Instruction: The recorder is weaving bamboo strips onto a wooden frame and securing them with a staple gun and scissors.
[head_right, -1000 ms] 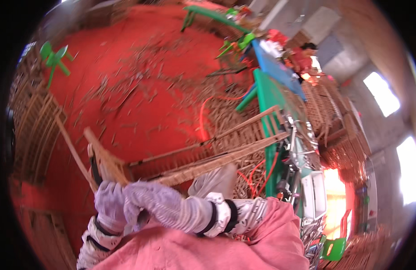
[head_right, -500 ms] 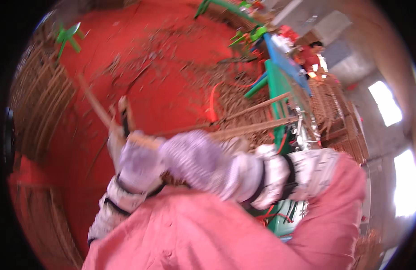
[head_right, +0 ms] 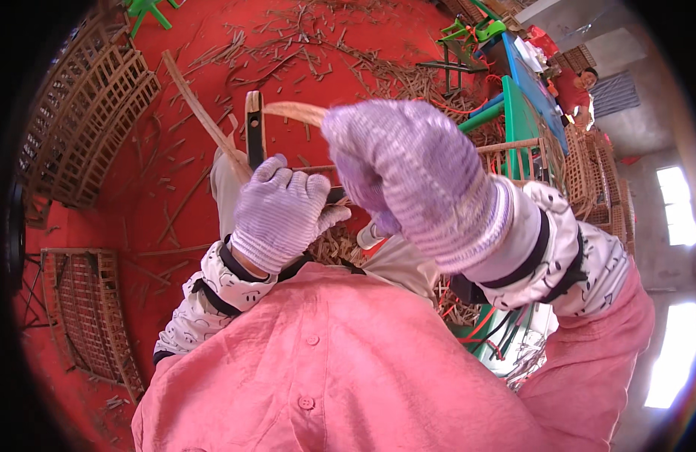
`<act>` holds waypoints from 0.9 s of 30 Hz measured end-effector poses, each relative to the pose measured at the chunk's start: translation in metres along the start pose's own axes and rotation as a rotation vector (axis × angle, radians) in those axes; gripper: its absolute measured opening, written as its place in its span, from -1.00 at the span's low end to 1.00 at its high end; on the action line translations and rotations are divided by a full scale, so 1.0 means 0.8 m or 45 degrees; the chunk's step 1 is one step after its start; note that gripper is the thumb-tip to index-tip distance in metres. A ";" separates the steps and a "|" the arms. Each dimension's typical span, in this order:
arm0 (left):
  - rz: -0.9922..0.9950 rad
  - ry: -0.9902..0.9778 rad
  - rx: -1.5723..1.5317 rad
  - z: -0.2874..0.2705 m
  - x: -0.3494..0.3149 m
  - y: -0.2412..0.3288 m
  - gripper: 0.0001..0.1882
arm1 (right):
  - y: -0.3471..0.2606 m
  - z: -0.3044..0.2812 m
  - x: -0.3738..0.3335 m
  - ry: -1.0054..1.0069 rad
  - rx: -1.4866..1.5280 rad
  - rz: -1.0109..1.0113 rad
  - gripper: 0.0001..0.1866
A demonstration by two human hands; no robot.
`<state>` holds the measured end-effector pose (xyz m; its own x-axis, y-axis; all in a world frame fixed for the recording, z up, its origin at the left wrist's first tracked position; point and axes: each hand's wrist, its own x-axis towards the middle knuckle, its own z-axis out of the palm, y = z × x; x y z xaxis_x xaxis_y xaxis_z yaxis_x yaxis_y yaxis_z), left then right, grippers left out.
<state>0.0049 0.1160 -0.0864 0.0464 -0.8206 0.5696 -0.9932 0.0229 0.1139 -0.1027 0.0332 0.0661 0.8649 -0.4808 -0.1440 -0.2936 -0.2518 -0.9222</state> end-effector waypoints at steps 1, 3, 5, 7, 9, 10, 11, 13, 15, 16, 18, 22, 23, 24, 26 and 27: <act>0.012 -0.008 -0.009 -0.001 0.000 -0.001 -0.61 | 0.004 -0.004 0.009 -0.010 0.016 -0.092 -0.55; 0.041 -0.043 -0.018 -0.003 0.001 0.001 -0.62 | 0.010 -0.016 0.036 -0.061 0.142 -0.036 -0.55; 0.010 0.036 -0.061 -0.010 0.002 0.004 -0.63 | 0.011 -0.016 0.061 -0.044 0.256 0.122 -0.57; 0.022 0.007 -0.070 -0.013 0.004 0.003 -0.63 | 0.016 -0.016 0.090 -0.018 0.387 0.306 -0.58; 0.007 0.000 -0.097 -0.016 0.009 0.007 -0.63 | 0.027 -0.020 0.109 0.004 0.520 0.488 -0.59; 0.009 -0.015 -0.091 -0.018 0.012 0.008 -0.63 | 0.037 -0.021 0.117 -0.016 0.546 0.512 -0.60; 0.022 -0.040 -0.079 -0.020 0.015 0.010 -0.63 | 0.047 -0.022 0.123 -0.035 0.572 0.535 -0.61; -0.024 -0.039 -0.065 -0.022 0.018 0.014 -0.62 | 0.065 -0.020 0.137 -0.065 0.647 0.550 -0.64; -0.004 -0.067 -0.041 -0.018 0.016 0.013 -0.61 | 0.082 -0.016 0.151 -0.125 0.627 0.648 -0.67; -0.023 -0.020 -0.051 -0.015 0.015 0.014 -0.61 | 0.088 -0.016 0.154 -0.200 0.697 0.679 -0.68; -0.090 0.041 -0.069 -0.019 0.014 0.018 -0.55 | 0.096 -0.008 0.163 -0.197 0.631 0.770 -0.71; -0.099 -0.017 -0.052 -0.030 0.020 0.019 -0.57 | 0.116 0.004 0.173 -0.279 0.590 0.847 -0.72; -0.083 -0.046 -0.118 -0.033 0.027 0.020 -0.60 | 0.122 0.006 0.174 -0.319 0.454 0.758 -0.73; -0.068 -0.069 -0.181 -0.035 0.032 0.019 -0.63 | 0.121 0.006 0.172 -0.304 0.459 0.787 -0.74; -0.079 -0.156 -0.197 -0.035 0.033 0.014 -0.64 | 0.135 0.002 0.174 -0.340 0.582 0.820 -0.75; -0.081 -0.250 -0.228 -0.033 0.035 0.013 -0.64 | 0.151 -0.001 0.178 -0.334 0.575 0.810 -0.75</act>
<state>-0.0010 0.1081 -0.0475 0.0692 -0.9182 0.3900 -0.9535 0.0541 0.2964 -0.0155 -0.0668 -0.0658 0.6718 -0.1916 -0.7156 -0.6163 0.3914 -0.6834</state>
